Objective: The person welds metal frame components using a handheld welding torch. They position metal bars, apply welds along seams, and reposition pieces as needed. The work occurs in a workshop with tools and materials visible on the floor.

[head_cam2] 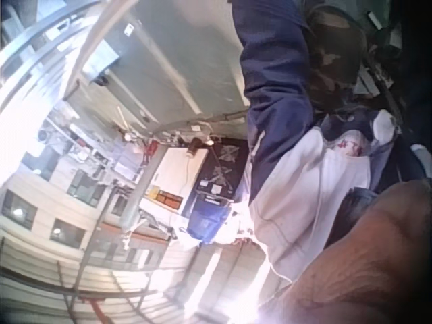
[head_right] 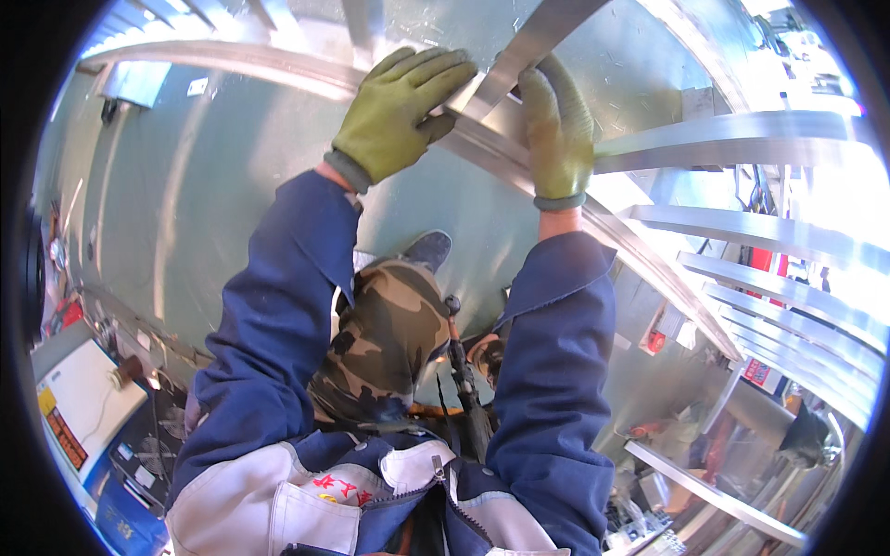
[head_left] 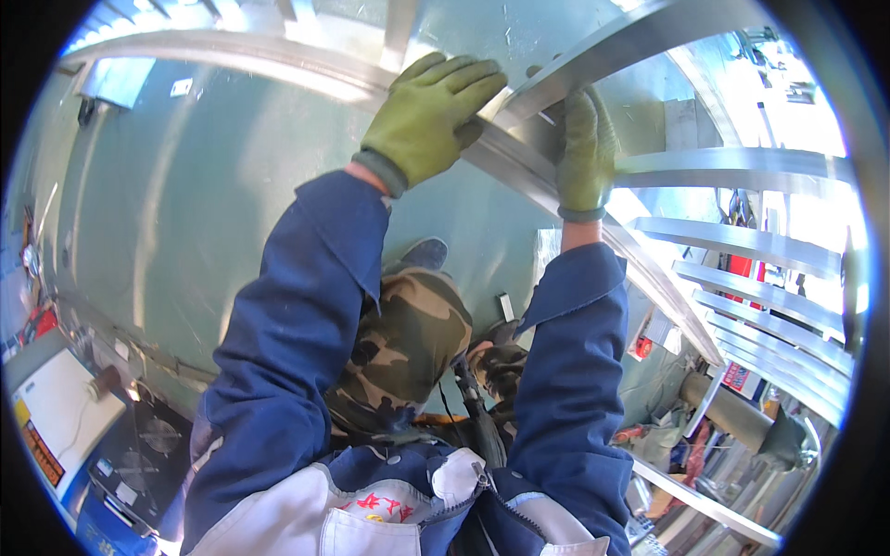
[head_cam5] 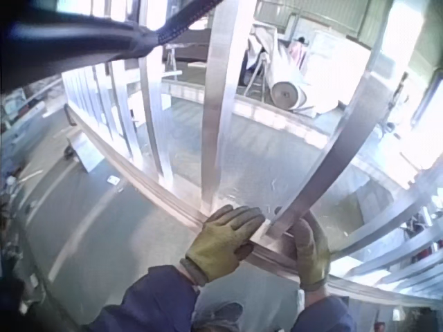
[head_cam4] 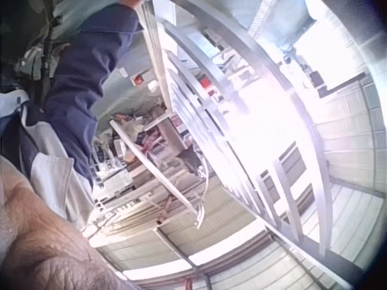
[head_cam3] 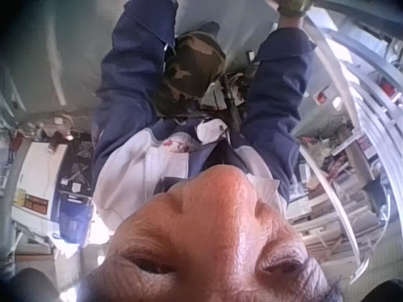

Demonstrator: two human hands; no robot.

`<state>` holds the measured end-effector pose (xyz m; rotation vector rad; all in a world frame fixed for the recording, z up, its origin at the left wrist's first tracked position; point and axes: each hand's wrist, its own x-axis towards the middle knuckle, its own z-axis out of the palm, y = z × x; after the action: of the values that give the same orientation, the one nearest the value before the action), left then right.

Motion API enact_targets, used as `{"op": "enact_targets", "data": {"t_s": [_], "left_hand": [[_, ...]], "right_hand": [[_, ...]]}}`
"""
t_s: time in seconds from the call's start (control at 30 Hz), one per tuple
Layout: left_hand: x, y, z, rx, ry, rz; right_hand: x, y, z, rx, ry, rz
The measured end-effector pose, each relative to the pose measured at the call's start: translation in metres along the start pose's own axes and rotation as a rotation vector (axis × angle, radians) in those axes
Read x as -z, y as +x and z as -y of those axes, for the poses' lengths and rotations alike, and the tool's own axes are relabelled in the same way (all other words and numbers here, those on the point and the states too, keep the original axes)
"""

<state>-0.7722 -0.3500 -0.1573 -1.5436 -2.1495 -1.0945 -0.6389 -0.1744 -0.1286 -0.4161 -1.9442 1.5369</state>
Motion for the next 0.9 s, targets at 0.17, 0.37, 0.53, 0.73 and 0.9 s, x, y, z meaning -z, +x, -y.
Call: {"op": "enact_targets", "data": {"t_s": [0.17,0.37,0.53,0.73,0.9], "left_hand": [[0.013,0.004,0.003,0.005,-0.068,0.081],[0.026,0.009,0.014,0.119,-0.190,0.131],[0.018,0.010,0.007,0.083,-0.001,0.080],[0.004,0.008,0.000,0.135,0.018,0.079],[0.001,0.011,-0.004,0.166,0.028,0.064]], "right_hand": [[-0.005,0.004,0.008,0.011,0.285,-0.022],[-0.017,-0.010,0.022,0.151,-0.336,-0.043],[-0.019,-0.024,0.028,0.125,-0.435,0.057],[-0.024,-0.016,0.028,0.156,-0.661,0.179],[-0.021,-0.013,0.016,0.236,-0.718,0.187]]}}
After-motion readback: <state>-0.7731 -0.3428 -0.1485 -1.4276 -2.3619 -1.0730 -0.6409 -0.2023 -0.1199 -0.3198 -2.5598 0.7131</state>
